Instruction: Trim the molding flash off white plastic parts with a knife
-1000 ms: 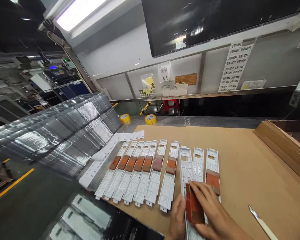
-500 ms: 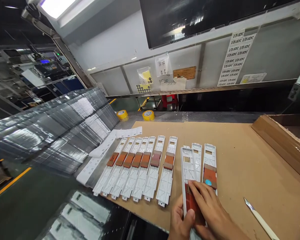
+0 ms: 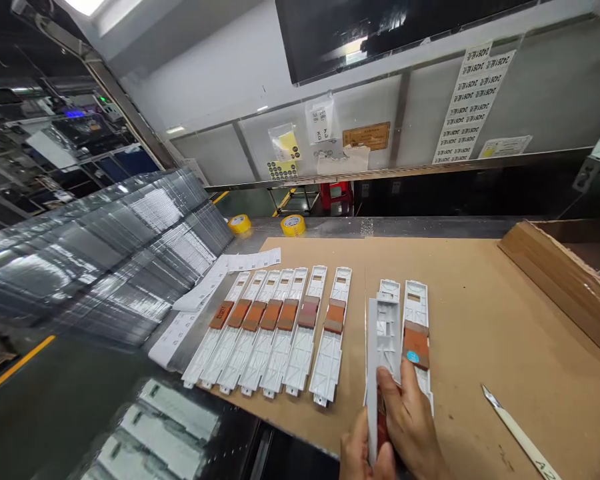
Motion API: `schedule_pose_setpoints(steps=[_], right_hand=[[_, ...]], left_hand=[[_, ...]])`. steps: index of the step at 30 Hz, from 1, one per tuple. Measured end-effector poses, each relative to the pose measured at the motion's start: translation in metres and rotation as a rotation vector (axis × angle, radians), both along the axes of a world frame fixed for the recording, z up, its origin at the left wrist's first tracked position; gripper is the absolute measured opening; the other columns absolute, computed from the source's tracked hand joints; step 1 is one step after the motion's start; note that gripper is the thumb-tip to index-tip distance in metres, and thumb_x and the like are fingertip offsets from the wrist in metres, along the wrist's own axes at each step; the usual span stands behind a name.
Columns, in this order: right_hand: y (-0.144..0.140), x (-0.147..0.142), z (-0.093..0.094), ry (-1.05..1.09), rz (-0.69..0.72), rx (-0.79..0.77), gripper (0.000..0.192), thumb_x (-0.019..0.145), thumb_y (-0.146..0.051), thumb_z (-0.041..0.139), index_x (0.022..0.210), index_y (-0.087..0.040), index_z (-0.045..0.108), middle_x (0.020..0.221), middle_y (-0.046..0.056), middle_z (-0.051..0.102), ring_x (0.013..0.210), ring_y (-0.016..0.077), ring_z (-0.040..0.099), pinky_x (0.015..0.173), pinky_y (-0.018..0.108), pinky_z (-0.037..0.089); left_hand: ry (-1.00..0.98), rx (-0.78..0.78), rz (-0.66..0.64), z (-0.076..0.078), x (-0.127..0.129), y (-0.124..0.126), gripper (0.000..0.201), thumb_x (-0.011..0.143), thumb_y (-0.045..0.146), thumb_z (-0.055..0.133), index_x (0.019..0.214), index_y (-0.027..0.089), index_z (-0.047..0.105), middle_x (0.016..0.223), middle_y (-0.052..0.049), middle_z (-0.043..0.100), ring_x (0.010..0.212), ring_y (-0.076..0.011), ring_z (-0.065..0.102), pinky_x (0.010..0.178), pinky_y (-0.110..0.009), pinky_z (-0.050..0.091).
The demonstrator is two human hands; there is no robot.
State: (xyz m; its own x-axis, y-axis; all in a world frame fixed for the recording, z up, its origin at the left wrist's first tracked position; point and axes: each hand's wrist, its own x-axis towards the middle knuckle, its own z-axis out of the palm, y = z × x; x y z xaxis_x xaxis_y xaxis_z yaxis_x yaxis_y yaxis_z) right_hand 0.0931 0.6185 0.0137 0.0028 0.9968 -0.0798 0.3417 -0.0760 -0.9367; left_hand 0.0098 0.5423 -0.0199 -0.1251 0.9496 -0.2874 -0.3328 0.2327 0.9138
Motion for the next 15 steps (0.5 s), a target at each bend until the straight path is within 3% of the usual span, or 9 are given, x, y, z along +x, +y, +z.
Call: schedule_pose_setpoints(steps=[5, 7, 11, 15], right_hand=[[0.014, 0.004, -0.023, -0.095, 0.040, 0.168, 0.049, 0.101, -0.046, 0.013, 0.118, -0.018, 0.049, 0.095, 0.007, 0.067, 0.086, 0.0171, 0.066, 0.072, 0.028, 0.054], [0.010, 0.010, -0.033, -0.181, 0.096, 0.270, 0.038, 0.101, -0.044, 0.027, 0.112, -0.020, 0.054, 0.094, 0.006, 0.066, 0.087, 0.0176, 0.065, 0.072, 0.029, 0.053], [-0.016, 0.013, -0.057, -0.367, 0.311, 0.511, 0.023, 0.079, -0.047, 0.065, 0.080, -0.025, 0.061, 0.078, 0.002, 0.062, 0.072, 0.0206, 0.058, 0.062, 0.031, 0.047], [-0.033, 0.006, -0.074, -0.492, 0.326, 0.659, 0.013, 0.084, -0.030, 0.060, 0.074, -0.022, 0.056, 0.072, 0.004, 0.058, 0.069, 0.0200, 0.056, 0.059, 0.031, 0.043]], left_hand=[[-0.250, 0.083, 0.104, 0.004, -0.019, 0.019, 0.056, 0.075, 0.056, 0.068, 0.117, 0.019, 0.065, 0.113, -0.013, 0.068, 0.113, -0.0323, 0.059, 0.104, -0.044, 0.040], [-0.316, 0.041, 0.143, 0.013, -0.040, 0.024, 0.048, 0.077, 0.049, 0.069, 0.116, 0.021, 0.066, 0.109, -0.010, 0.070, 0.109, -0.0295, 0.062, 0.102, -0.044, 0.042], [-0.345, -0.046, 0.227, 0.034, -0.075, 0.034, 0.046, 0.075, 0.049, 0.072, 0.111, 0.021, 0.066, 0.104, -0.009, 0.071, 0.100, -0.0273, 0.066, 0.095, -0.043, 0.047], [-0.098, 0.018, 0.231, 0.039, -0.081, 0.051, 0.057, 0.076, 0.056, 0.069, 0.118, 0.019, 0.059, 0.108, -0.012, 0.070, 0.102, -0.0257, 0.065, 0.095, -0.040, 0.046]])
